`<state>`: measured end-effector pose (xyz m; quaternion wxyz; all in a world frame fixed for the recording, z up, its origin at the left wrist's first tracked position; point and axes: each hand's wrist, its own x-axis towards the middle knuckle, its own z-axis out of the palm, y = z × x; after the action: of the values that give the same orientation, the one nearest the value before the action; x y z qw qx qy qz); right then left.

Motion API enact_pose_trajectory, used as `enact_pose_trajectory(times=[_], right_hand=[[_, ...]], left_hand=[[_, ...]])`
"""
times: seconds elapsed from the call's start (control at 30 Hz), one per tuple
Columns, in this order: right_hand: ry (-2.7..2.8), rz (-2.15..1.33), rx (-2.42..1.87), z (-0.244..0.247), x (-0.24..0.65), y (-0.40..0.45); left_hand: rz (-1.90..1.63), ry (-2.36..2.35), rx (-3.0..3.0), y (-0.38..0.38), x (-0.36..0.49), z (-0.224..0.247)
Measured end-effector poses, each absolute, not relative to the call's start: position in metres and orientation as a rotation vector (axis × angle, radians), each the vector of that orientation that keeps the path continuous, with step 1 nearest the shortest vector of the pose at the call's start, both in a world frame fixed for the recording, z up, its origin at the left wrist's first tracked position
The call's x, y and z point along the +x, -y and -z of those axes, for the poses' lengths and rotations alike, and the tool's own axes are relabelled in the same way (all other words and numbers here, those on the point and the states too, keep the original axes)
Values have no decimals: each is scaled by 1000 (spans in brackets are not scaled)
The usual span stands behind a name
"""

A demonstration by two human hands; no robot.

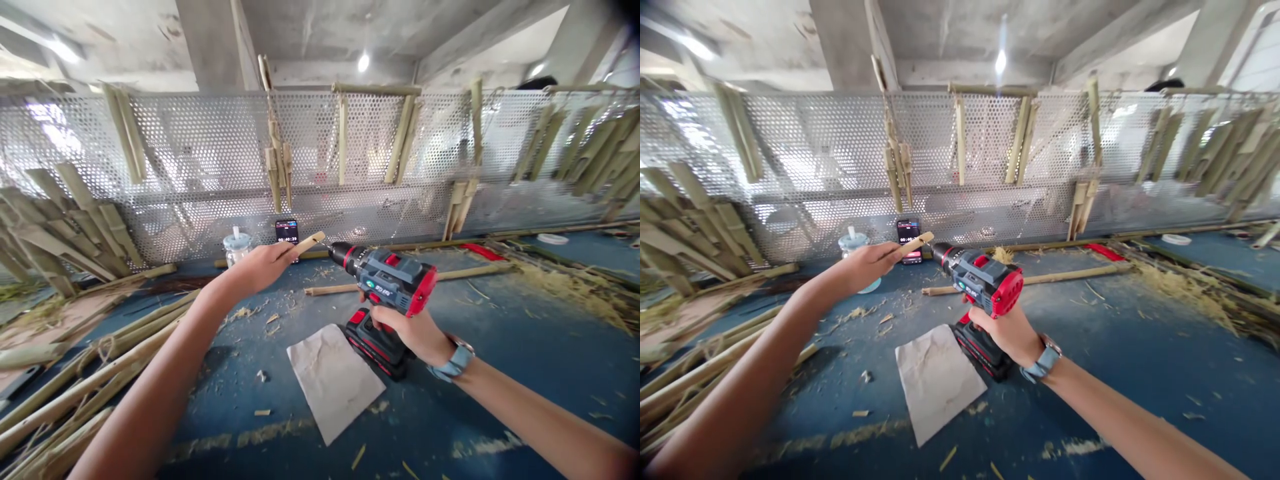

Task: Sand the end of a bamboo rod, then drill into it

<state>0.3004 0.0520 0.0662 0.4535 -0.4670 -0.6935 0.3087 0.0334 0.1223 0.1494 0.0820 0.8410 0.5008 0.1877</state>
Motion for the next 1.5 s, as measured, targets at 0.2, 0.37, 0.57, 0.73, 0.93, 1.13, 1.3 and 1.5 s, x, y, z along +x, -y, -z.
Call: enact_pose_trajectory(times=[0.2,0.37,0.57,0.73,0.93,1.13,1.3,1.5], right_hand=[[1707,-690,-1139,-64,298,-51],[1667,-653,-1125,-61,296,-50],[1663,-729,-1156,-65,296,-48],[1709,-613,-1128,-67,295,-48],[1758,-441,-1097,-66,292,-48],[1805,-367,-1104,-66,289,-47],[1817,-350,-1094,-69,287,-45],[1827,-313,-1110,-66,289,-47]], left_hand=[[-529,-1430,2252,-122,30,-147],[-482,-1403,2121,-121,27,-150],[-473,-1424,2089,-124,25,-148],[-470,-1432,2165,-127,23,-148],[-466,-1460,2327,-124,23,-151],[-443,-1474,2491,-122,25,-154],[-417,-1478,2572,-125,25,-152],[-404,-1491,2589,-126,27,-150]])
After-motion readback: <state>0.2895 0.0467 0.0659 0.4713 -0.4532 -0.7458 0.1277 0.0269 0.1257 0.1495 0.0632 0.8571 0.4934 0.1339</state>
